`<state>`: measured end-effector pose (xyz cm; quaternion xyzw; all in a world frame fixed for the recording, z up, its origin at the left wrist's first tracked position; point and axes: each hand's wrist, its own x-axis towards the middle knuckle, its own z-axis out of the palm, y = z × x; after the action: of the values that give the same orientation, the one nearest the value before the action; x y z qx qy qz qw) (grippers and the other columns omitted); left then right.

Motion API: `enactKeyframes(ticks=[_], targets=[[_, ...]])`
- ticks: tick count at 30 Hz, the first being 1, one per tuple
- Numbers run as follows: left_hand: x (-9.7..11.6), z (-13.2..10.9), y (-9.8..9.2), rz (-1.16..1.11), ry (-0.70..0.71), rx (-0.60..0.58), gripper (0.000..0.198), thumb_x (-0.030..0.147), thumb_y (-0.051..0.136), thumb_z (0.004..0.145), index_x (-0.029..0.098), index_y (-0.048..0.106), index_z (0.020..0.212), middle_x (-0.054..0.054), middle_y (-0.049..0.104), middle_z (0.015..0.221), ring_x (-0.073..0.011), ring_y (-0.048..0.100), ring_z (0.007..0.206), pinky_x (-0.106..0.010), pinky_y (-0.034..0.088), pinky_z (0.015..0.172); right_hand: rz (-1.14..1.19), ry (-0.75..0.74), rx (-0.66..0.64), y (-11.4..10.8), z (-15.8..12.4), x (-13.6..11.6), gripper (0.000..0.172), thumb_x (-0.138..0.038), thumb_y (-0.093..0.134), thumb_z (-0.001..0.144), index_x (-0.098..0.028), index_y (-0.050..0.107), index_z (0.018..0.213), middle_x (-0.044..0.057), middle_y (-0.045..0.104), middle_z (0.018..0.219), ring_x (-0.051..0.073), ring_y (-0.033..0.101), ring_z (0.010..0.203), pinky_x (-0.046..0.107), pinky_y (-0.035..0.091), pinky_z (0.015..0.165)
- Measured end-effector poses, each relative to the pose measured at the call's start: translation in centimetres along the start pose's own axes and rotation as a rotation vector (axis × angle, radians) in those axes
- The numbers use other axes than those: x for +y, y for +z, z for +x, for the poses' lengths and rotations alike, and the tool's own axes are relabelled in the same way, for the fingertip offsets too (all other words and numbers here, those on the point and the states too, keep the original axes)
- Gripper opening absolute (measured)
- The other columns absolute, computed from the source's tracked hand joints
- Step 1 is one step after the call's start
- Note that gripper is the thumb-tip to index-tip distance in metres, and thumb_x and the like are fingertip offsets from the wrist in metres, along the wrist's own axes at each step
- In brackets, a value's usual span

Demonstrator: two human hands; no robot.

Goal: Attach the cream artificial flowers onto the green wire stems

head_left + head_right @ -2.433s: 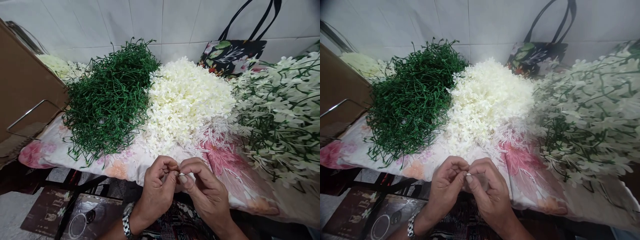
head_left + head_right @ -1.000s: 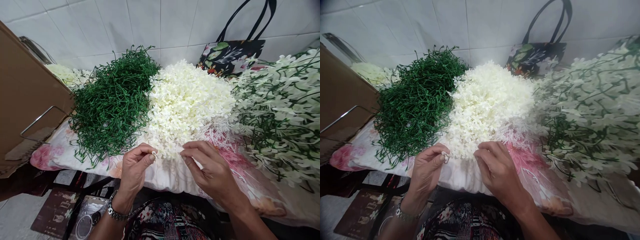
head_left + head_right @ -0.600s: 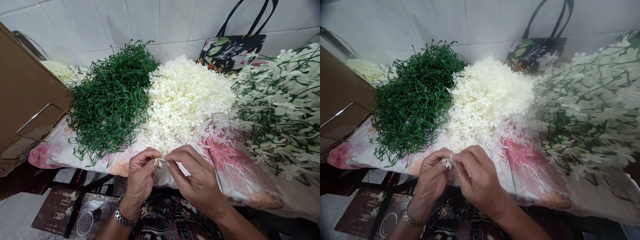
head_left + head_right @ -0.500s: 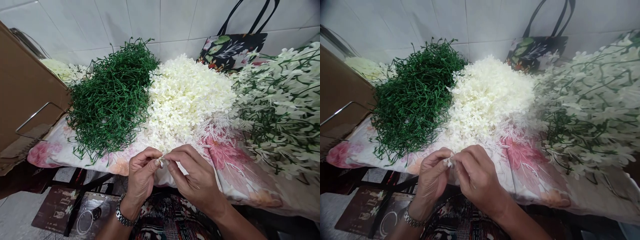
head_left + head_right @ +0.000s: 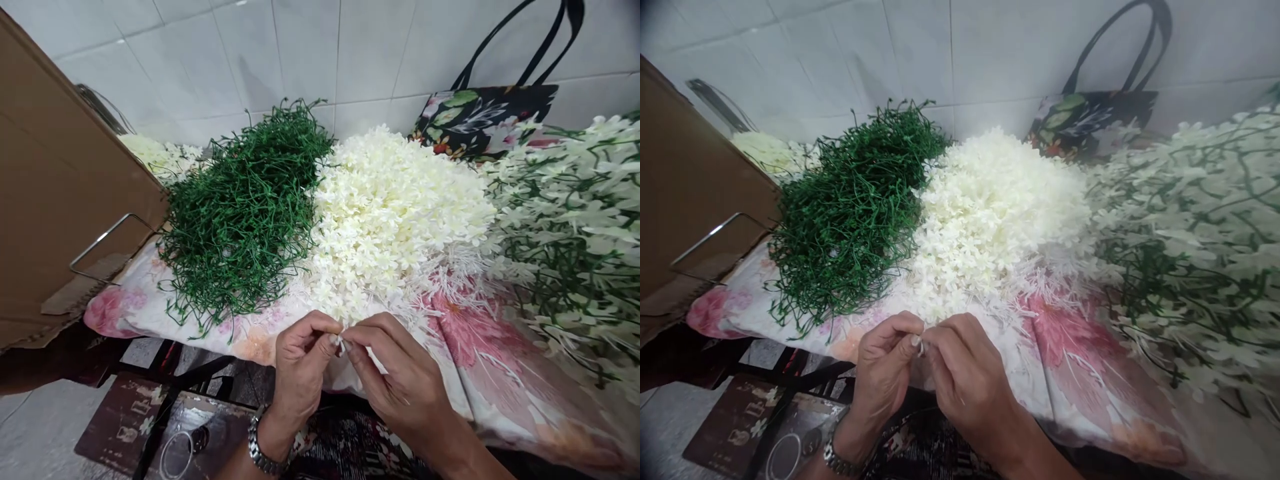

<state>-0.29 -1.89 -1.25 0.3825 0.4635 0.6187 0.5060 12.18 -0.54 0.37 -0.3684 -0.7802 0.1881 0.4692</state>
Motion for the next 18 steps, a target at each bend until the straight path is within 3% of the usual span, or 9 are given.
enactKeyframes(ticks=[4,12,18], targets=[[0.5,0.0,-0.1,0.070,0.050,-0.109,0.007,0.022,0.064,0.076,0.018,0.067,0.071,0.000,0.057,0.064,-0.0112,0.050,0.058,-0.022,0.040,0.056,0.043,0.034,0.001,-0.2,0.1,0.3,0.025,-0.007,0.048,0.082,-0.017,0.053,0.104,0.002,0.057,0.074,0.011,0.056,0.066,0.022,0.049,0.058],[1.7,-0.4,0.3,0.438,0.347,-0.171,0.014,0.012,0.052,0.081,0.018,0.063,0.074,-0.001,0.059,0.064,-0.0125,0.054,0.061,-0.022,0.041,0.057,0.064,0.036,-0.050,-1.1,-0.2,0.9,0.013,-0.011,0.047,0.083,-0.018,0.055,0.090,0.001,0.056,0.071,0.010,0.057,0.063,0.018,0.048,0.055],[1.2,-0.8,0.2,0.598,0.362,-0.153,0.011,0.010,0.051,0.079,0.017,0.058,0.076,0.001,0.058,0.064,-0.0109,0.054,0.059,-0.020,0.043,0.056,0.045,0.044,-0.153,-1.3,-0.5,1.6,0.009,-0.015,0.045,0.085,-0.021,0.051,0.083,-0.001,0.054,0.067,0.009,0.056,0.059,0.017,0.047,0.052]])
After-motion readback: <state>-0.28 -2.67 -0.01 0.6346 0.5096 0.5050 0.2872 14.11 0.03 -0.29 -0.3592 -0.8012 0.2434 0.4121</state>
